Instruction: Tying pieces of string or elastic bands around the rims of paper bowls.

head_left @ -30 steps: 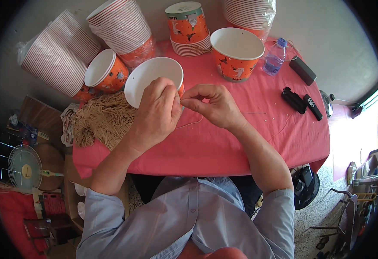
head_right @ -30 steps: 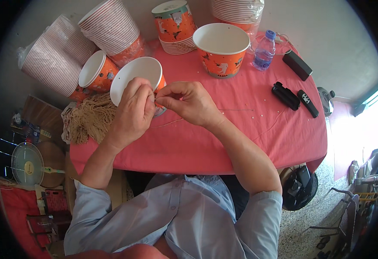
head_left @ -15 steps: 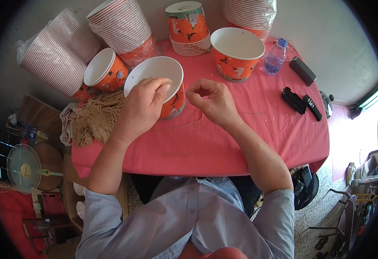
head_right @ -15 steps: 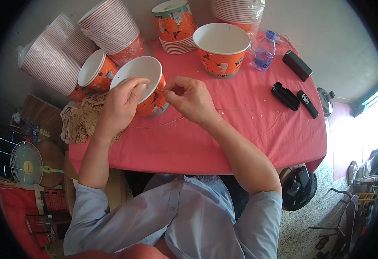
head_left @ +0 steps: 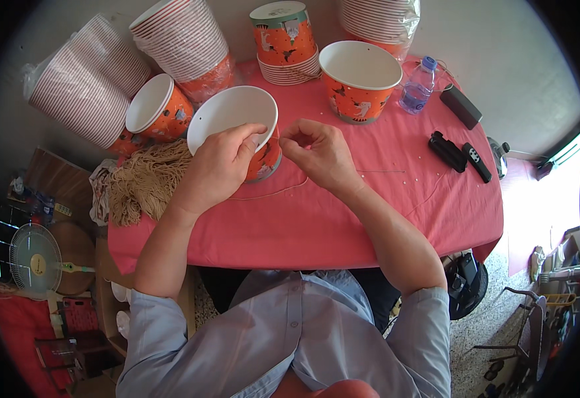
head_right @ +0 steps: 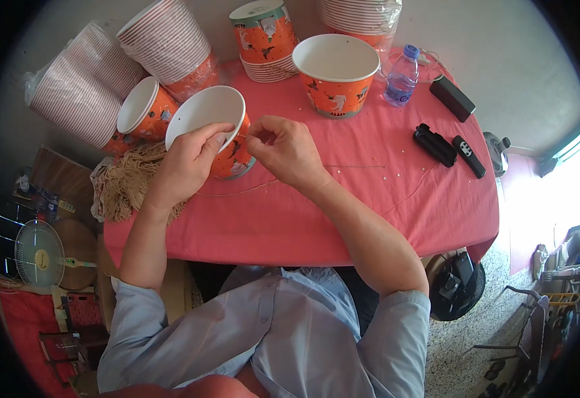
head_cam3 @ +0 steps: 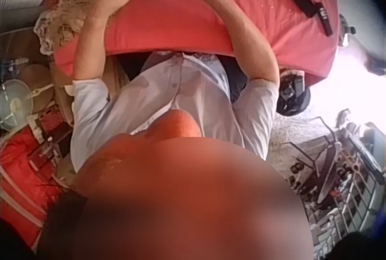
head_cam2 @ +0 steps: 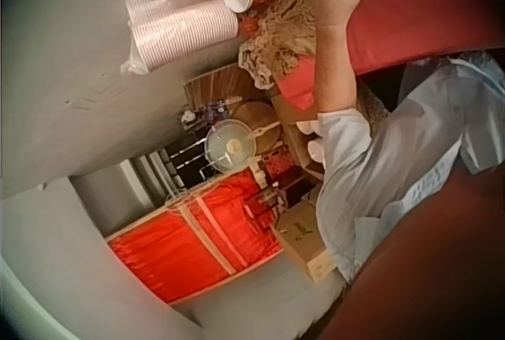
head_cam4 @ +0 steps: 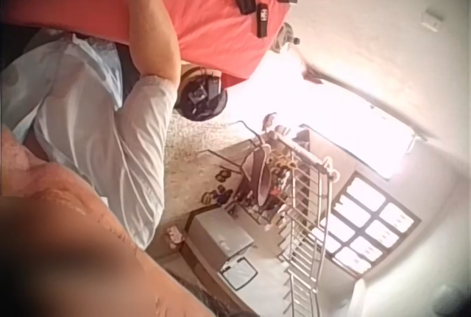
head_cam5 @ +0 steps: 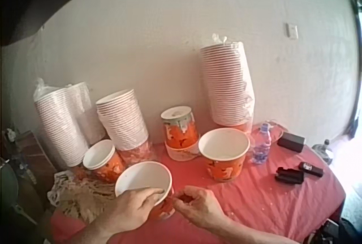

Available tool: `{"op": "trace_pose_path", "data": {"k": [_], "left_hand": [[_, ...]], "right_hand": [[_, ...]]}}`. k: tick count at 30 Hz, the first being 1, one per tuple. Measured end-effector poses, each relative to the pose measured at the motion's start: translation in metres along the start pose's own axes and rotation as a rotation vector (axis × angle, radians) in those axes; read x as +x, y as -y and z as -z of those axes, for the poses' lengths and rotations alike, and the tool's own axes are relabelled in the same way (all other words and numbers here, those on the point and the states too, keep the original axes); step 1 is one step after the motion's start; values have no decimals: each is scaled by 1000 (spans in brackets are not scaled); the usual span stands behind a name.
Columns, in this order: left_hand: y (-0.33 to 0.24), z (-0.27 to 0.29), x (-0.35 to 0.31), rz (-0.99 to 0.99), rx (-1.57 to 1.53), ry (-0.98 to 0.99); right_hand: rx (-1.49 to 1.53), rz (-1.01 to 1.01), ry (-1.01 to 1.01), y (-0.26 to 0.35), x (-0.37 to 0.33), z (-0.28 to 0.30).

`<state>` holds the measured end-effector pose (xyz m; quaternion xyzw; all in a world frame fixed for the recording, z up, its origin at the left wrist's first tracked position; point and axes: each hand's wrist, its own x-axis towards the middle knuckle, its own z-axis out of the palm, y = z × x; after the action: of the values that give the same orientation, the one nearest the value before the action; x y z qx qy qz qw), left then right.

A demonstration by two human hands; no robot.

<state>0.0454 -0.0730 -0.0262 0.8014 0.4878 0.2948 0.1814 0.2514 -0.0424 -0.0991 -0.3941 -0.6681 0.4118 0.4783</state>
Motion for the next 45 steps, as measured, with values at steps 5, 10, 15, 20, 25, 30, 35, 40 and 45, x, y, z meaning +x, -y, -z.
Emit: {"op": "trace_pose_path", "data": {"k": [5,10,15,20,25,30,35,40,45], "left_hand": [[-1,2,2,-29,29,13],[-1,7,11,3,63,78],[2,11,21,-13,80,148],[2,15,30,-12,64,255],[6,15,32,15,71,235],[29,31,35,86,79,-32],[41,55,36,182,-56,-206],[10,47,47,-231,30,-113],[-5,42,65,-309,60,-51]], "right_hand": [[-9,6,-4,1,2,-2],[-31,31,-18,-4,4,-5],[-31,18,-22,0,4,-9],[-22,14,-36,1,3,-9],[-15,29,-31,2,3,-9],[-11,-189,96,-1,8,9],[58,-238,152,1,15,32],[-84,-146,134,43,25,31],[-118,-63,94,63,53,21]]}}
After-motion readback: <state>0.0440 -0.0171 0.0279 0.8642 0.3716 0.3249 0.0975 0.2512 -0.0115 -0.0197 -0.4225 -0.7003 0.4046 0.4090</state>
